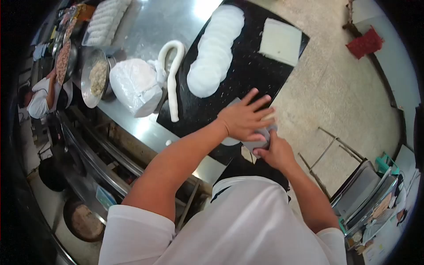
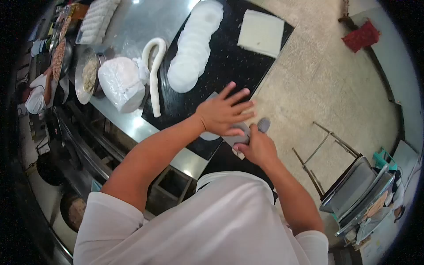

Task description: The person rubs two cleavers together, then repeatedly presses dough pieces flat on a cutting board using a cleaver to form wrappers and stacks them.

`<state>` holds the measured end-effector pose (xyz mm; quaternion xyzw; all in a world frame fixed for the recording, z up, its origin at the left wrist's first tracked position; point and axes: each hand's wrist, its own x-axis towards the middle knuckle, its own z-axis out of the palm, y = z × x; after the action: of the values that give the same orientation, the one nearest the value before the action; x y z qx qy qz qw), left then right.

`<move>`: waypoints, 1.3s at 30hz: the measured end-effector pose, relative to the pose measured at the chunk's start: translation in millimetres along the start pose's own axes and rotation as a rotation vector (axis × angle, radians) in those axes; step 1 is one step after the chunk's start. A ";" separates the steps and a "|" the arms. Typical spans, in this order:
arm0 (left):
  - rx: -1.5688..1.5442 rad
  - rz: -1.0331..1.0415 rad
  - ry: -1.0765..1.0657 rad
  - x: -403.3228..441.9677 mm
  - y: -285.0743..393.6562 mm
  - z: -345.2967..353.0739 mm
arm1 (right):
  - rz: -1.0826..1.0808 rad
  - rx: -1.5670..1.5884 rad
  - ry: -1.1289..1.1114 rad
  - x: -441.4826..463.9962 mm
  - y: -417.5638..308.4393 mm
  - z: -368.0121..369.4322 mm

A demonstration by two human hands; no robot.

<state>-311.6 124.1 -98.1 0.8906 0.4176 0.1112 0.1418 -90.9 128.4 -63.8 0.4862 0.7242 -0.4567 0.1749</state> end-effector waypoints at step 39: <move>-0.057 -0.057 -0.085 -50.2 27.1 22.1 | -0.252 0.200 -0.082 -13.9 31.2 42.8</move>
<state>-316.8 65.1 -113.4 0.8778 0.4330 0.0813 0.1879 -65.6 88.7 -91.8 0.3874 0.7225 -0.5645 0.0964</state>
